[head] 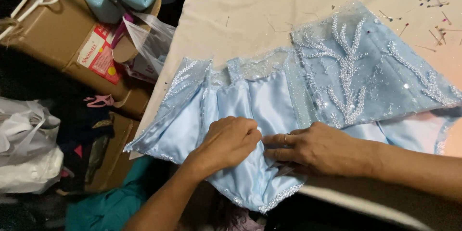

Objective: Pinning decorative lace trim onto a light blue garment and trimming excess threads with small scissors.

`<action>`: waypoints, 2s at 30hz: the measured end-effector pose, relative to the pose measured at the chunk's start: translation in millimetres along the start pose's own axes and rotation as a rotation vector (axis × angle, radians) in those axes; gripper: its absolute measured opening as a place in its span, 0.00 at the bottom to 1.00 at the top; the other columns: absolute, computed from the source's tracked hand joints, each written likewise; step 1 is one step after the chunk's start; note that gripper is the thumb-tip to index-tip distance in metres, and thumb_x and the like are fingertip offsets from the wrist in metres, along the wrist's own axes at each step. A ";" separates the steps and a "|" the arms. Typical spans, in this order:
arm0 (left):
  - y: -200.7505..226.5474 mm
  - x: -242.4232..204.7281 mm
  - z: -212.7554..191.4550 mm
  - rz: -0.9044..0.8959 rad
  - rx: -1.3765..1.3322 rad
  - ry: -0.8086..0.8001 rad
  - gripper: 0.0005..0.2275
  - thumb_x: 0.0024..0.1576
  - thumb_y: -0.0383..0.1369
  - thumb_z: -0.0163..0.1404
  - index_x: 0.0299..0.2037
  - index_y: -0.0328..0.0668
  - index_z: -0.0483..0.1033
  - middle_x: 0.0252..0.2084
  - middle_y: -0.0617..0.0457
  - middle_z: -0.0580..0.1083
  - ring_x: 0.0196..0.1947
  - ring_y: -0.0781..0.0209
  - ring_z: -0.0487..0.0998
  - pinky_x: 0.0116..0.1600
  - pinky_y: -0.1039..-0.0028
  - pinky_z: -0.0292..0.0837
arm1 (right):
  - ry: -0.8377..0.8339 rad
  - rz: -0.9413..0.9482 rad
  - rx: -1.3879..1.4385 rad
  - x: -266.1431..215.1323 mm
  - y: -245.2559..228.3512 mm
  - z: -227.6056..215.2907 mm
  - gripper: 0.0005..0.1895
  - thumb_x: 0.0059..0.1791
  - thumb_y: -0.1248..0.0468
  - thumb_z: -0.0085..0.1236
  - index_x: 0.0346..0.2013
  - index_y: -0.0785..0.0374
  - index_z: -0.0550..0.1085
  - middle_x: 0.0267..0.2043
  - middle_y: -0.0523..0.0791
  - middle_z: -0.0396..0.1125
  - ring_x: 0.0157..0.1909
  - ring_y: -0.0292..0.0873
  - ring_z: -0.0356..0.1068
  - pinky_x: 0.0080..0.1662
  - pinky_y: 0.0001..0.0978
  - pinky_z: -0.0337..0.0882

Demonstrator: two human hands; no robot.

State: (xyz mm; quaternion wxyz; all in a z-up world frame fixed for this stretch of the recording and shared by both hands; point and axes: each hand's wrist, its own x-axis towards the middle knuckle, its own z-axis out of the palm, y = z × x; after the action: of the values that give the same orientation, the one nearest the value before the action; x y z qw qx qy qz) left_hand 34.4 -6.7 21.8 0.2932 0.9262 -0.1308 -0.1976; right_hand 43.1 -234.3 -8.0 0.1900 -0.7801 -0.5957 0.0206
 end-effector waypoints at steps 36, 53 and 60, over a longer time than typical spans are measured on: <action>-40.2 -46.1 42.2 -0.071 0.030 0.242 0.15 0.50 0.44 0.63 0.36 0.51 0.71 0.30 0.60 0.72 0.34 0.61 0.73 0.41 0.67 0.68 | -0.177 -0.298 0.066 70.4 35.3 -20.1 0.10 0.52 0.60 0.53 0.34 0.64 0.76 0.31 0.46 0.69 0.26 0.49 0.70 0.28 0.44 0.69; -18.9 -39.4 14.5 -0.074 -0.054 0.166 0.19 0.50 0.44 0.60 0.49 0.57 0.71 0.41 0.61 0.71 0.36 0.62 0.76 0.40 0.67 0.71 | 0.020 0.389 0.651 43.3 71.9 -17.4 0.10 0.49 0.58 0.57 0.39 0.59 0.79 0.32 0.37 0.76 0.33 0.30 0.71 0.36 0.25 0.72; -38.5 -13.4 40.2 0.538 0.320 0.494 0.03 0.58 0.32 0.52 0.36 0.46 0.78 0.33 0.56 0.69 0.36 0.57 0.72 0.44 0.71 0.72 | 0.115 0.542 0.724 38.8 54.0 -39.4 0.15 0.53 0.56 0.51 0.31 0.63 0.77 0.15 0.43 0.63 0.22 0.37 0.59 0.28 0.33 0.66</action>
State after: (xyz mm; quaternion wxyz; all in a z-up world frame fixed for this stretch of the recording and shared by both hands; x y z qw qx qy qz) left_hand 9.6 8.9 -27.3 0.2091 0.9126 -0.3232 0.1376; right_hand 114.2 -220.5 18.8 0.4709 -0.7912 -0.3130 0.2332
